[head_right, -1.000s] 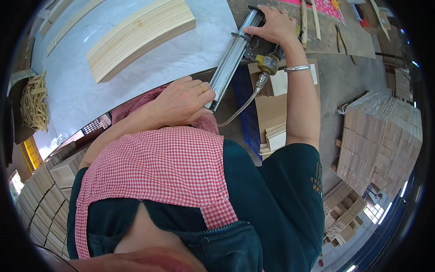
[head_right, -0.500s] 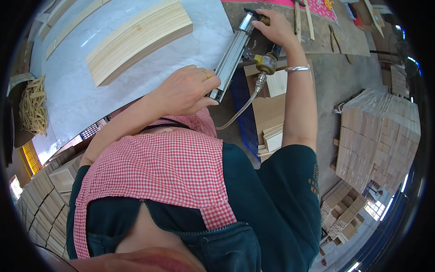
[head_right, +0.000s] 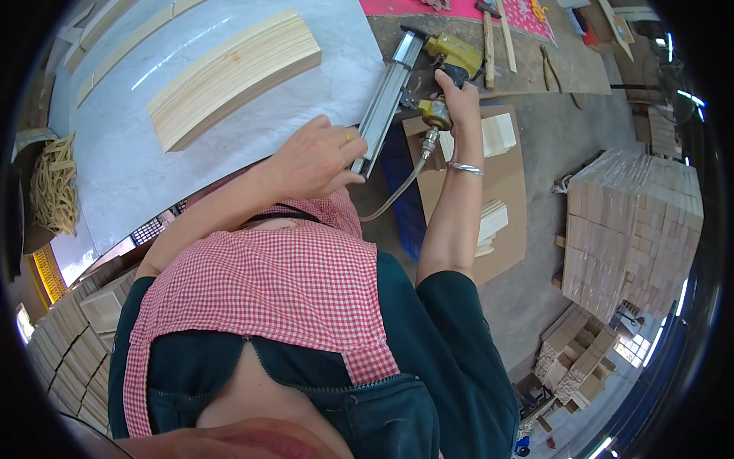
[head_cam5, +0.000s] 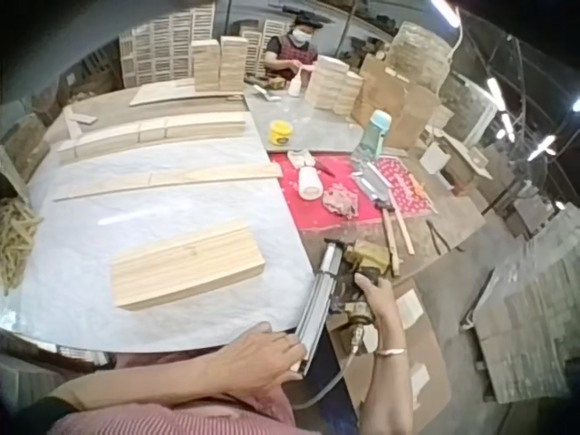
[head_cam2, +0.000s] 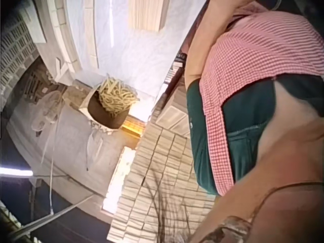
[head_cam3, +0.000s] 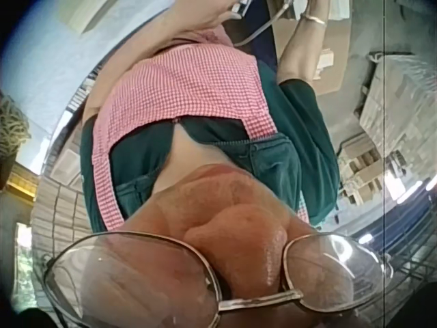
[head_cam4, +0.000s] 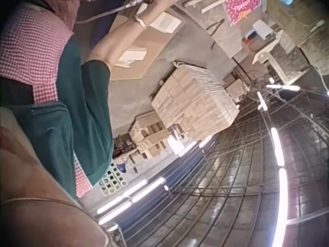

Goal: Assembling small wooden box frames by applying glue and using a pneumatic nail gun to join wooden strips.

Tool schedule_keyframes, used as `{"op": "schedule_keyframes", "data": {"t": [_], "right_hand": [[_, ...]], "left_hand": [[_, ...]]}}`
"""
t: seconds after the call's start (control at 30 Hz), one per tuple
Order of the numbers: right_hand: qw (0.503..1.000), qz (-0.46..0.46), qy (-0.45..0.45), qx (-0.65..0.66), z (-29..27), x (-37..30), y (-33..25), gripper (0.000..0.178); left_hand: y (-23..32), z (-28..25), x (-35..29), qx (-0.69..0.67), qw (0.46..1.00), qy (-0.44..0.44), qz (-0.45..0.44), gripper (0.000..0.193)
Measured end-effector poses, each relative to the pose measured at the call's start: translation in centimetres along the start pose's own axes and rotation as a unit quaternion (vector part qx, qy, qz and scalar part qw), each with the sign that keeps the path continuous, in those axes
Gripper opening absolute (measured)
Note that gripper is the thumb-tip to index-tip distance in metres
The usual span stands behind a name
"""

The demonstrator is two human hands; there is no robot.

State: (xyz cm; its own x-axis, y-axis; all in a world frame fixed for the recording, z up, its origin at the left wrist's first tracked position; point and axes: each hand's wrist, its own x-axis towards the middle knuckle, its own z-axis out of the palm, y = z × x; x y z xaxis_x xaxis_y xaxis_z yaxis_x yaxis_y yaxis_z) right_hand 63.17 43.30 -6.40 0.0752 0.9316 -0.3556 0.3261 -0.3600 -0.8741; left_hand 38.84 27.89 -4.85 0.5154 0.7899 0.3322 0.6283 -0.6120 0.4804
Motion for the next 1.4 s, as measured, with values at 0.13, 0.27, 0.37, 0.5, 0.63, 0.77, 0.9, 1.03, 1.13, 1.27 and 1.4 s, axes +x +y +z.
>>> {"op": "schedule_keyframes", "data": {"t": [0.13, 0.27, 0.37, 0.5, 0.63, 0.77, 0.9, 1.03, 1.13, 1.27, 1.4], "right_hand": [[0.998, -0.047, -0.016, -0.046, 1.3, -4.8, -1.7, 0.037], [0.971, -0.167, 0.119, 0.125, 2.0, -9.3, -5.6, 0.030], [0.964, -0.196, 0.111, 0.138, 1.7, -10.4, -5.8, 0.030], [0.960, -0.218, 0.081, 0.154, 2.7, -11.6, -5.8, 0.035], [0.966, -0.210, 0.048, 0.145, 4.4, -12.9, -5.9, 0.043], [0.959, -0.227, 0.033, 0.170, 5.7, -13.3, -5.9, 0.037], [0.947, -0.289, 0.038, 0.137, 6.5, -12.1, -4.6, 0.036], [0.945, -0.304, 0.046, 0.116, 6.6, -11.9, -4.0, 0.036], [0.947, -0.299, 0.048, 0.106, 6.7, -12.0, -3.8, 0.035], [0.947, -0.304, 0.057, 0.089, 6.8, -12.4, -3.9, 0.034], [0.945, -0.309, 0.060, 0.089, 6.9, -12.5, -3.9, 0.033]], "left_hand": [[-3.0, -2.0, 2.2, 0.006, 1.000, 0.009, 0.003, 0.037], [-3.4, -3.0, 1.4, 0.037, 0.995, 0.096, 0.005, 0.041], [-1.4, -2.1, 1.0, -0.149, 0.977, 0.104, -0.109, 0.042], [-0.5, -1.7, 0.2, -0.260, 0.930, 0.145, -0.214, 0.041], [0.2, -2.0, 0.2, -0.063, 0.948, 0.264, -0.165, 0.038], [2.0, -4.2, 3.1, -0.132, 0.951, 0.266, -0.084, 0.026], [2.4, -3.3, 4.6, -0.304, 0.907, 0.230, -0.177, 0.016], [2.4, -2.3, 4.7, -0.368, 0.877, 0.222, -0.214, 0.010], [2.5, -1.7, 4.5, -0.374, 0.870, 0.231, -0.223, 0.007], [2.8, -1.3, 4.4, -0.377, 0.860, 0.236, -0.252, 0.004], [3.3, -1.0, 4.6, -0.411, 0.831, 0.273, -0.255, 0.004]]}}
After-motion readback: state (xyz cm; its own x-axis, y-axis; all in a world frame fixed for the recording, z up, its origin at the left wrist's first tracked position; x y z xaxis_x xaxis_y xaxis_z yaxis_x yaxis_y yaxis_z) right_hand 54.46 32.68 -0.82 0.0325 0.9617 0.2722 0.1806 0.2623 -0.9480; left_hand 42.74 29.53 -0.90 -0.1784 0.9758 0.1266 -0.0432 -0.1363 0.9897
